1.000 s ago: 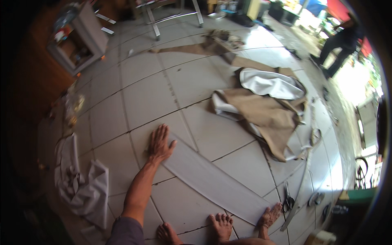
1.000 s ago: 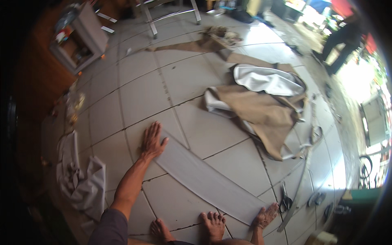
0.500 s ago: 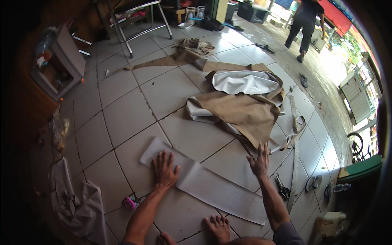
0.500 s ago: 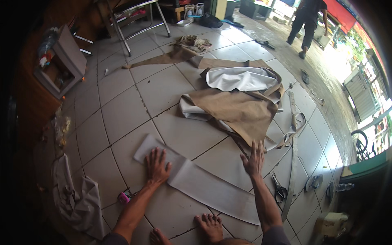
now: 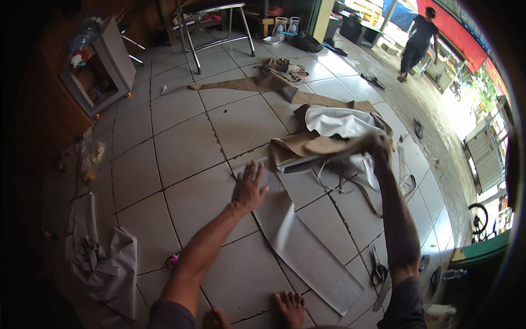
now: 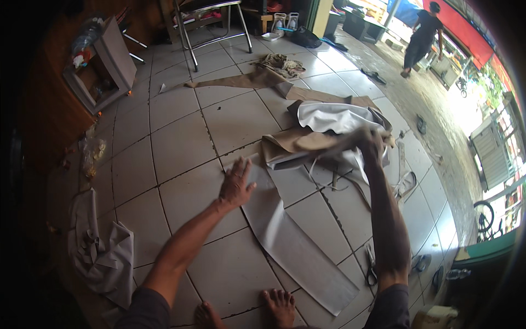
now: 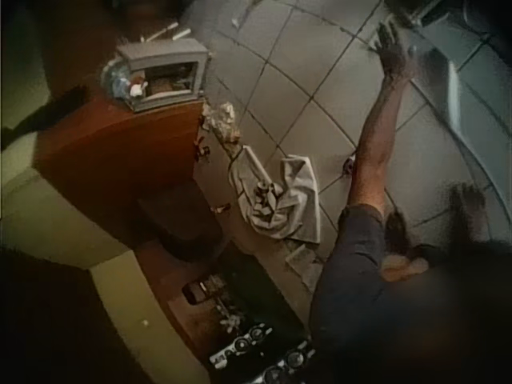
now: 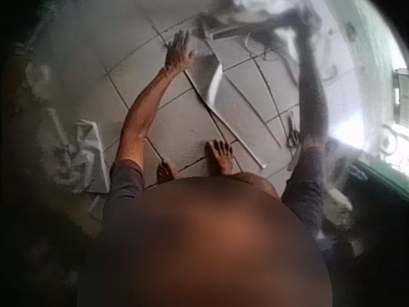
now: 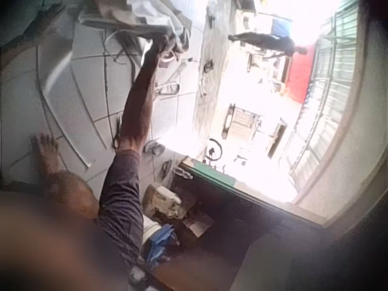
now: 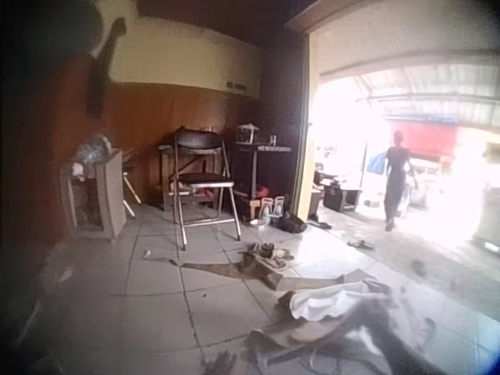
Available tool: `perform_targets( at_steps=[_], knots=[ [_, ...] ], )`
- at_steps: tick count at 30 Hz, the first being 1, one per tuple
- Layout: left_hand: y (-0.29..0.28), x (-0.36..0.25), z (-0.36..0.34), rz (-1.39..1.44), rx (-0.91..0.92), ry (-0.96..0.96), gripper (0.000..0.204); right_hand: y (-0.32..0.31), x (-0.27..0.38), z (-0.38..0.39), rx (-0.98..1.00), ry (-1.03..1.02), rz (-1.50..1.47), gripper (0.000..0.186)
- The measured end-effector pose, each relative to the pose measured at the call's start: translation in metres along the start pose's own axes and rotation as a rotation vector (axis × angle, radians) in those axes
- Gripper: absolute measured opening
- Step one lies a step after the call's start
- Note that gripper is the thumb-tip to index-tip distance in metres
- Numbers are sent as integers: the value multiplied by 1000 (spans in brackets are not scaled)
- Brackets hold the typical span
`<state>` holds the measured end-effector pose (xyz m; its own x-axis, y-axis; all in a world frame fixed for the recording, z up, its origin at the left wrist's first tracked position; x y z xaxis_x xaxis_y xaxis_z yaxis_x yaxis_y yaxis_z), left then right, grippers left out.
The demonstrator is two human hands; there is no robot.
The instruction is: The person measures and cuts a large piece of light-colored fabric on the floor using a tape measure, a wooden ruler, and scissors. They mark measurements, align the ruler, and cut strips from the fabric, then gather the cut pieces.
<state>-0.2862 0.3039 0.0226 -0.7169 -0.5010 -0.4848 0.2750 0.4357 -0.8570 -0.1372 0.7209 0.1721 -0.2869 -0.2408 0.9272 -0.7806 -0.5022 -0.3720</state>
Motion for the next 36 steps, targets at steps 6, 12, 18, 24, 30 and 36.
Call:
perform_targets(
  at_steps=[6, 12, 18, 24, 30, 36],
  knots=[
    [-183, -71, -39, 554, -589, 310, 105, 198, 268, 218, 454, -1186, -208, 46],
    [-358, -68, 4, 368, -897, 432, 94, 177, 219, 355, 692, -1508, -53, 54],
    [-303, 52, 172, -94, -594, -63, 83, 69, -67, 370, 768, -525, 913, 69],
    [-117, 82, 364, -273, -135, -378, 73, -19, -202, 417, 522, -297, 1000, 69],
    [-78, 79, 392, -201, 19, -505, 74, -47, -211, 439, 523, -229, 1045, 68],
    [-102, 65, 361, 65, 97, -692, 61, -101, -187, 451, 636, -146, 1114, 70]
  ],
)
Point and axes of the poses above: each hand's wrist, its own z-axis away from the middle knuckle, its own y-axis out of the palm, x = y × z, the point moved 2 cm from there along -z, towards the middle knuckle, and after that the axes turned 4 degrees about z, right-handed, at the moved point
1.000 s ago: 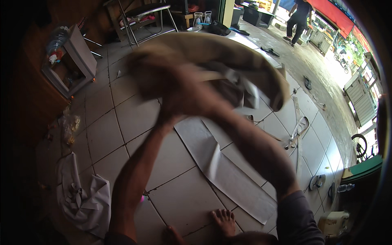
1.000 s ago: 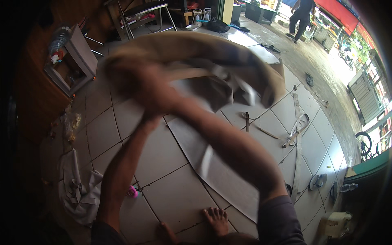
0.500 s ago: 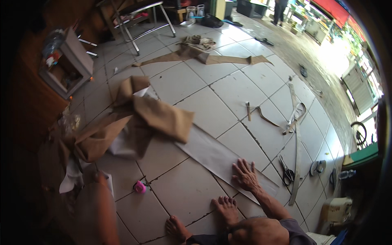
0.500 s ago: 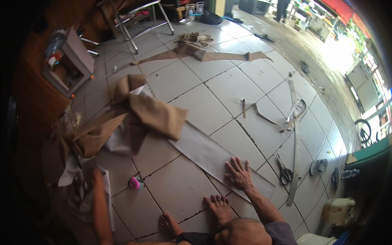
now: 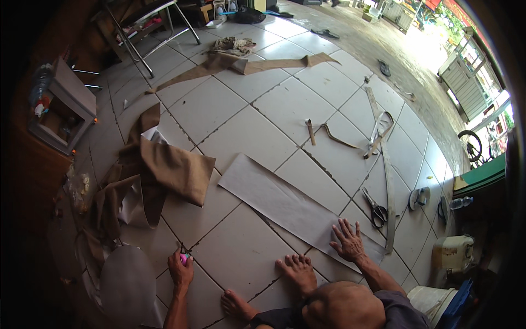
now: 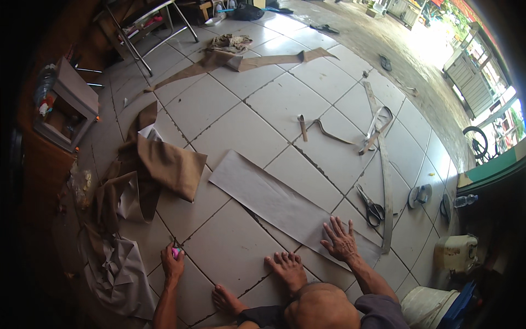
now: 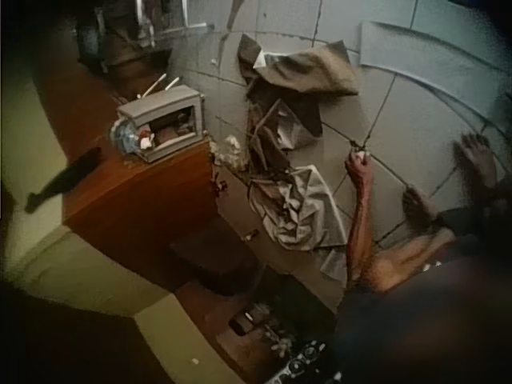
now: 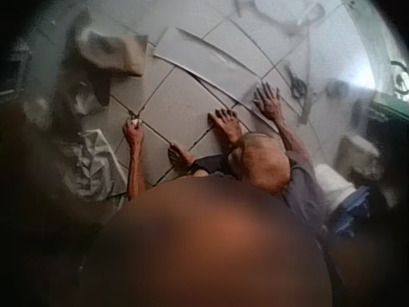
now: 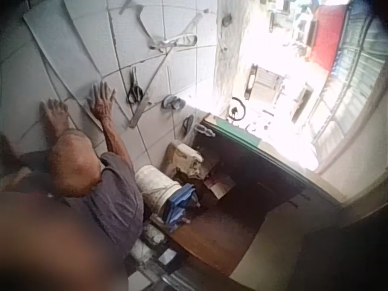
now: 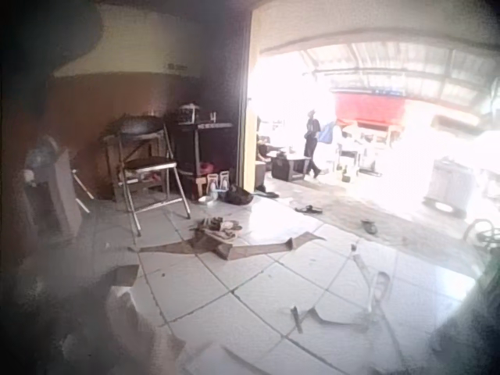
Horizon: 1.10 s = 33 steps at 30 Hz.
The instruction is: The person measures and cuts a large piece of light-colored fabric on the floor using a tape measure, a wooden ruler, and scissors. They mark measurements, align the ruler, and cut strips from the fabric, then gather the cut pieces.
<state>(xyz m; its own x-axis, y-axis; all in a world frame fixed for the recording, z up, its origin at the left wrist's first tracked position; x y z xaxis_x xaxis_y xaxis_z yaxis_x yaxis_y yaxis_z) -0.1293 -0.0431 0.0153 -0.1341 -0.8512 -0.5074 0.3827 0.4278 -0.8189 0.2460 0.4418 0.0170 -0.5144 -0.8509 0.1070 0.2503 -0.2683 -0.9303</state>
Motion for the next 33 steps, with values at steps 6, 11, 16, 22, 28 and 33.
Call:
perform_targets(
  at_steps=[6, 11, 16, 22, 28, 33],
  knots=[
    [26, -127, 31, 601, 423, 187, 70, -42, 115, -41, 202, 68, -913, 42],
    [65, -199, 62, 503, 607, 421, 87, -73, 197, -68, 324, -348, -1174, 43],
    [68, -192, 74, 451, 550, 500, 85, -71, 199, -70, 540, -159, -1186, 48],
    [79, -184, 83, 554, 668, 313, 86, -43, 196, -69, 570, -165, -1152, 50],
    [83, -163, 74, 577, 913, 288, 82, -45, 172, -85, 757, -70, -1162, 49],
    [86, -143, 68, 691, 1147, -54, 44, -64, 143, -116, 441, -7, -1174, 51]
  ],
)
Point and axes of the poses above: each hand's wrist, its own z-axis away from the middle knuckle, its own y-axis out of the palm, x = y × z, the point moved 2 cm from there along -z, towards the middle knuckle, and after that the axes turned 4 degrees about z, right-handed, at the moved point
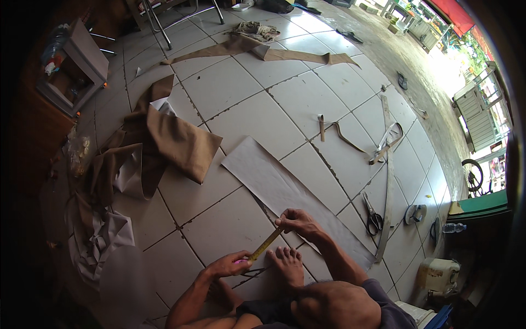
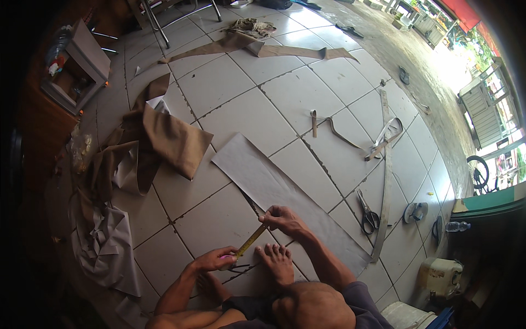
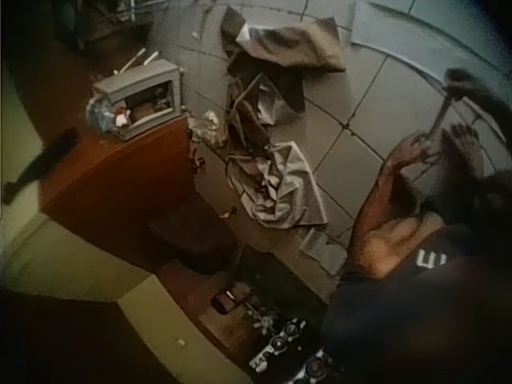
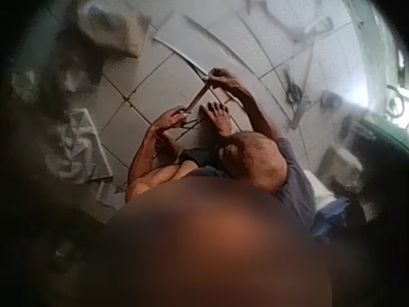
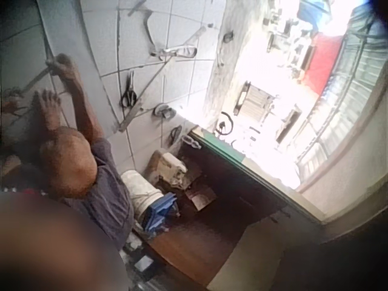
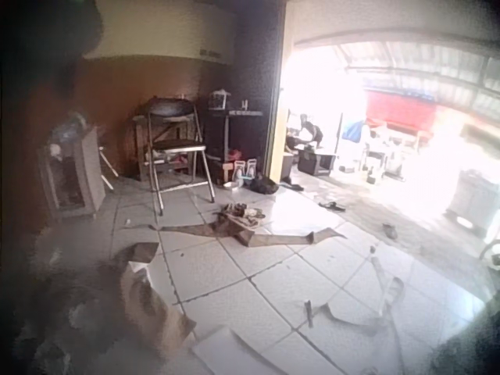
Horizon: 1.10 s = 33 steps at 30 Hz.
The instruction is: The person measures and cuts a large piece of light-colored fabric on the floor using a tape measure, a wooden ruler, and scissors. They mark measurements, align the ruler, and cut strips from the fabric, then gather the cut pieces.
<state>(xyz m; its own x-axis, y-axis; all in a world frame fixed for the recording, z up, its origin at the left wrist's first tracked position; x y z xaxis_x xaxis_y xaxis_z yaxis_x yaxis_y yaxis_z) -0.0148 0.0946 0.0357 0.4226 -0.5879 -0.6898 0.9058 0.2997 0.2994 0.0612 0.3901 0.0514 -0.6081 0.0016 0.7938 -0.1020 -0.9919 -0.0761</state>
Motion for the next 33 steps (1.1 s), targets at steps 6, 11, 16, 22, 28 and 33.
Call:
perform_targets(
  at_steps=[6, 11, 16, 22, 28, 33],
  knots=[
    [9, 8, -15, -173, -390, -63, 39, -36, -12, -38, -749, -215, 651, 38],
    [9, 10, -19, -108, -464, -12, 43, -55, -35, -51, -973, -124, 840, 25],
    [3, 13, -20, -130, -466, -58, 40, -54, -43, -47, -998, -269, 923, 13],
    [1, 9, -28, -172, -474, -21, 44, -37, -50, -39, -995, -396, 1115, 19],
    [-9, -20, -44, -355, -532, -10, 43, -27, -58, -34, -962, -446, 1113, 26],
    [-12, -50, -69, -454, -575, -76, 44, -25, -60, -36, -950, -485, 1094, 29]
  ],
)
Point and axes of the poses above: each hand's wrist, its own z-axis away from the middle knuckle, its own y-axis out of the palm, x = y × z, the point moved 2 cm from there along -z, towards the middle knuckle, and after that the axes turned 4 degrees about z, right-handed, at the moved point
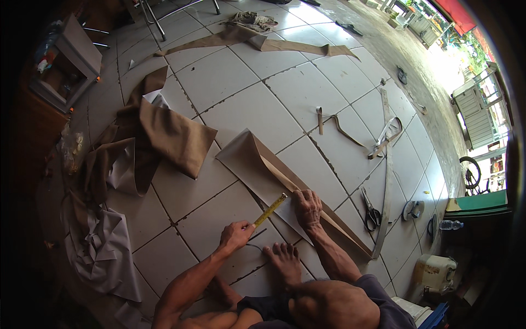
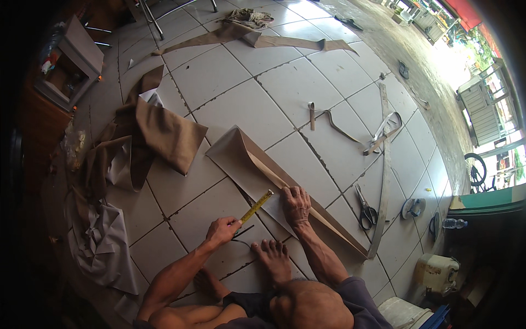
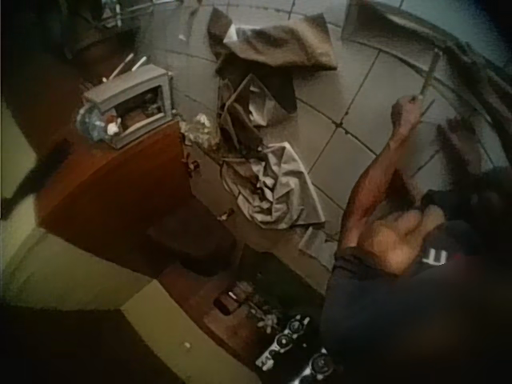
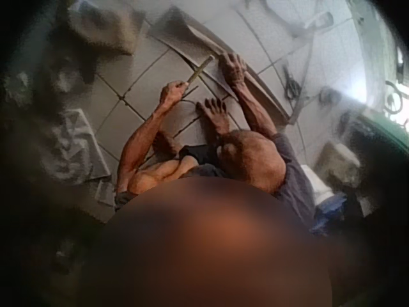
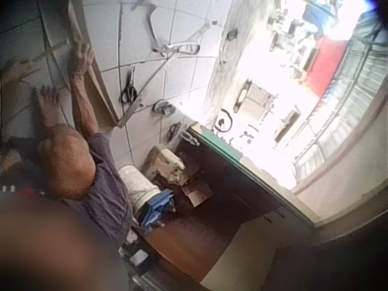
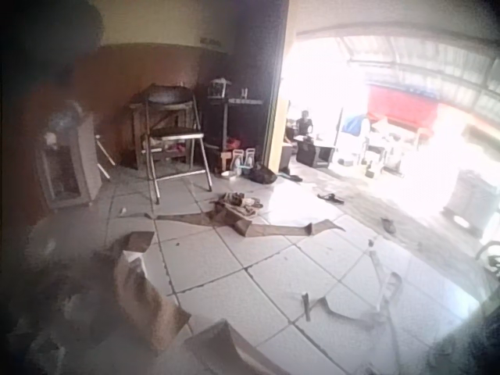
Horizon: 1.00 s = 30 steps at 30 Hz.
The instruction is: The person measures and cuts a large piece of light-colored fabric on the floor using a tape measure, a wooden ruler, and scissors. They mark measurements, align the ruler, and cut strips from the fabric, then gather the cut pieces.
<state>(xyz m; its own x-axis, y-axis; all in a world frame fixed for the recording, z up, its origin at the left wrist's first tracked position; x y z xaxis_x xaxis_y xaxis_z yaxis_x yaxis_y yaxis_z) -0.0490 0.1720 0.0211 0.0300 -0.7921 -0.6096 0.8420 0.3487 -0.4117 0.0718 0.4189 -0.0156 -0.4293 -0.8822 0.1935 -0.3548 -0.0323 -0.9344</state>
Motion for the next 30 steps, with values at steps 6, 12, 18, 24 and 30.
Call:
perform_targets(
  at_steps=[6, 12, 18, 24, 30],
  knots=[
    [9, -33, -28, -118, -28, -37, 39, -6, 7, 5, -28, -6, -47, 26],
    [19, -46, -45, -138, -12, -134, 37, -14, 8, 4, 31, 9, -49, 34],
    [26, -50, -50, -122, -14, -152, 37, -15, 9, 2, 83, 35, -40, 41],
    [26, -54, -51, -137, -10, -162, 37, -16, 11, 2, 150, 60, -2, 52],
    [24, -59, -49, -143, -27, -179, 35, -16, 19, 2, 193, 33, 64, 55]
  ],
)
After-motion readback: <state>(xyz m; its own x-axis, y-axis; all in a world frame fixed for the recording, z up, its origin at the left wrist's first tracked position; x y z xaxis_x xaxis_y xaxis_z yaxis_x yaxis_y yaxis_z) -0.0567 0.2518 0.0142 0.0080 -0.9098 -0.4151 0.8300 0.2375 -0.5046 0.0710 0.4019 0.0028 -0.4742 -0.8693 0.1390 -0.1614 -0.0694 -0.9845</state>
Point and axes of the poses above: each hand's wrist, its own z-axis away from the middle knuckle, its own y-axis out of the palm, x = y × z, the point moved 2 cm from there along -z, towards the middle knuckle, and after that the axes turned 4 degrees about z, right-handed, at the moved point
